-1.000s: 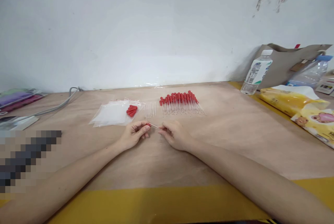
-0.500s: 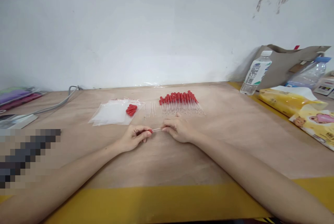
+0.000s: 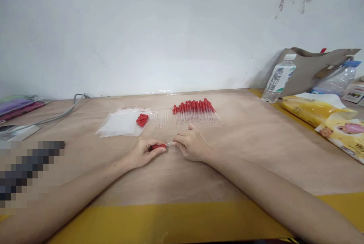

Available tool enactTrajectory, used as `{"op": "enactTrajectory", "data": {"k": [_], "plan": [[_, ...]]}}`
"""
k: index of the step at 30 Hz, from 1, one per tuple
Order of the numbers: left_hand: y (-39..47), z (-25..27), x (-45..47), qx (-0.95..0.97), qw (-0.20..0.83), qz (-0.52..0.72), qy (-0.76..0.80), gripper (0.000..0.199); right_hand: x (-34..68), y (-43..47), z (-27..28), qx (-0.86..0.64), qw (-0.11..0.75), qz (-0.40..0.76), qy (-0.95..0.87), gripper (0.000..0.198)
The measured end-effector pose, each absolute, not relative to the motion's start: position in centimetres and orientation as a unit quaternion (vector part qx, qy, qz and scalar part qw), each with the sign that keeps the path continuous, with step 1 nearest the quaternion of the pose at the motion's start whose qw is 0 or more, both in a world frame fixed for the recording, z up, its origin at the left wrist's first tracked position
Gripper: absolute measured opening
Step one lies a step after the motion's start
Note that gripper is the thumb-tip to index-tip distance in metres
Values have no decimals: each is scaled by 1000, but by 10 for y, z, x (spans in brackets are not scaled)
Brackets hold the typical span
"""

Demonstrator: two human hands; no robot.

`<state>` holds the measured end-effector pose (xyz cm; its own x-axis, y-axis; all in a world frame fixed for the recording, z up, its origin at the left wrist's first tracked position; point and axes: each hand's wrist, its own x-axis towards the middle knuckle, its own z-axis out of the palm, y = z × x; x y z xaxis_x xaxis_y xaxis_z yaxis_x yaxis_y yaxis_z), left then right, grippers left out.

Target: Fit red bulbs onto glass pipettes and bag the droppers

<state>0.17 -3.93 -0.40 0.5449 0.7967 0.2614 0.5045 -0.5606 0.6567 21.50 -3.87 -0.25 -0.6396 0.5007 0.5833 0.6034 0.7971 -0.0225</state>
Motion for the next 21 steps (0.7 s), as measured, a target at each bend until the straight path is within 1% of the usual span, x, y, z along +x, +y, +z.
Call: {"op": "enactTrajectory", "data": {"k": [8, 13, 21], "plan": [[-39, -3, 1, 858, 224, 270, 376, 23, 205, -44, -9, -364, 298, -22, -882, 32], [-41, -3, 2, 877, 199, 251, 358, 21, 200, -49, -5, -410, 270, 67, -869, 34], [-38, -5, 0, 905, 108, 271, 309, 22, 197, -48, -4, -448, 256, 212, -830, 37]]}}
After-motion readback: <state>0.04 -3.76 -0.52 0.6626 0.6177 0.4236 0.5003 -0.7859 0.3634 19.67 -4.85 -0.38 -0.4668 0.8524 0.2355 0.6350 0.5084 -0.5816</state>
